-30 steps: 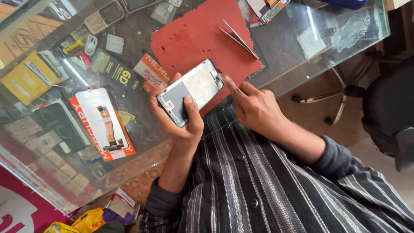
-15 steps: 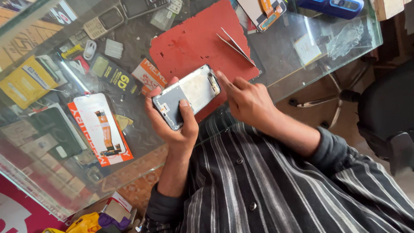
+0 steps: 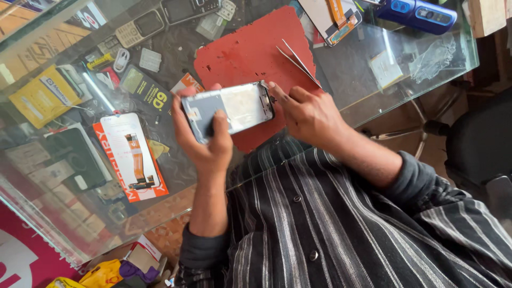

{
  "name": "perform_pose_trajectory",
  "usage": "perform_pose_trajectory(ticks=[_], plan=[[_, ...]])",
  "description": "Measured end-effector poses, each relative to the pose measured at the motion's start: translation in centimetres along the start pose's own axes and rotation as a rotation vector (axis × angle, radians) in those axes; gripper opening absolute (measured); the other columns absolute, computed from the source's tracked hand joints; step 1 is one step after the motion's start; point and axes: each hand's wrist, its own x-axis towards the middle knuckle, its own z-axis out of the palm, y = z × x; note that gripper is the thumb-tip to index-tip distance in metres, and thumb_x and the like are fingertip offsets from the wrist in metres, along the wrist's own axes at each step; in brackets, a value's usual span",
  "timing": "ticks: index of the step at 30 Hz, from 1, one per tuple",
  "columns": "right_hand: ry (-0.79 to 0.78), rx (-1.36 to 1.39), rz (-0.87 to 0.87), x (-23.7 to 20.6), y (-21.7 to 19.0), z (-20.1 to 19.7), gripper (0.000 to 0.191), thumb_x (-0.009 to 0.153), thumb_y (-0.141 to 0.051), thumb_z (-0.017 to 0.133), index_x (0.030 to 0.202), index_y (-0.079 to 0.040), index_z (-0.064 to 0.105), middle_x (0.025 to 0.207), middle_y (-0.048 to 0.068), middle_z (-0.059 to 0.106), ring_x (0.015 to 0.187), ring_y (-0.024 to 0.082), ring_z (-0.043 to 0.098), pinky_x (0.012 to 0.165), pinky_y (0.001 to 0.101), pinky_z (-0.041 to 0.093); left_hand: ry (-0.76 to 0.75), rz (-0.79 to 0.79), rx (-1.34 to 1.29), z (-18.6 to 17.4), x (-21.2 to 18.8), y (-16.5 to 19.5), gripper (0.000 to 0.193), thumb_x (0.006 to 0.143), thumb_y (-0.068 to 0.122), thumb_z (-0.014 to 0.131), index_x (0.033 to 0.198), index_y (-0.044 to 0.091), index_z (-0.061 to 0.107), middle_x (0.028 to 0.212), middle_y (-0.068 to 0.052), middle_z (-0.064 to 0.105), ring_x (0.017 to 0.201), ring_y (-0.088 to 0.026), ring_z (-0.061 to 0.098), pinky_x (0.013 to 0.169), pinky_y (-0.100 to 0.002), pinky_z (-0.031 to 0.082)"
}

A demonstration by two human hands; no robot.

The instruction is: The person disassembles a smartphone at a glass workbench. They pry off the back cover, lift out the battery with their fingers, then use a screwdriver to remove screws from the frame and handle internal components with tweezers.

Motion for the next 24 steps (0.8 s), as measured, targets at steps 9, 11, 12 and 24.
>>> perform_pose_trajectory(ticks=[9,11,12,24], plan=[[-0.121,-0.079,-0.142,1.4,2.5,-1.5,0.057,0.091,-0.006,0.067,0.147,-0.011,0.059,0.076,0.003,0.058,0.055,0.024,0.057,0.046,0.0404,0.046,-0.132,-0.249,-0.128,-2.0,6.4,-0.5,0.049,0.089,-0.011,0.056,0.137,-0.003,0.05,0.121,-0.015,0.066,0.116,-0.026,0.075,0.1,-0.035,0.06],[-0.118,-0.078,-0.136,1.3,2.5,-1.3,0.058,0.09,-0.007,0.067,0.147,-0.012,0.059,0.076,0.003,0.058,0.054,0.024,0.057,0.045,0.0404,0.045,-0.147,-0.239,-0.11,-2.1,6.7,-0.4,0.05,0.088,-0.011,0.056,0.137,-0.002,0.05,0.118,-0.018,0.071,0.114,-0.025,0.075,0.1,-0.034,0.06],[-0.092,-0.065,-0.159,1.3,2.5,-1.2,0.06,0.088,-0.006,0.066,0.148,-0.011,0.059,0.078,0.003,0.059,0.055,0.024,0.057,0.046,0.0401,0.046,-0.156,-0.234,-0.101,-2.0,6.8,-0.4,0.051,0.088,-0.011,0.056,0.137,-0.001,0.05,0.117,-0.019,0.073,0.113,-0.024,0.075,0.1,-0.034,0.06],[-0.025,-0.021,-0.214,4.2,1.1,-1.2,0.062,0.086,-0.005,0.066,0.147,-0.01,0.06,0.079,0.005,0.061,0.058,0.025,0.059,0.048,0.04,0.047,-0.196,-0.29,-0.098,-2.4,7.7,-0.6,0.049,0.088,-0.012,0.057,0.136,-0.002,0.051,0.116,-0.021,0.074,0.113,-0.025,0.074,0.099,-0.033,0.059]])
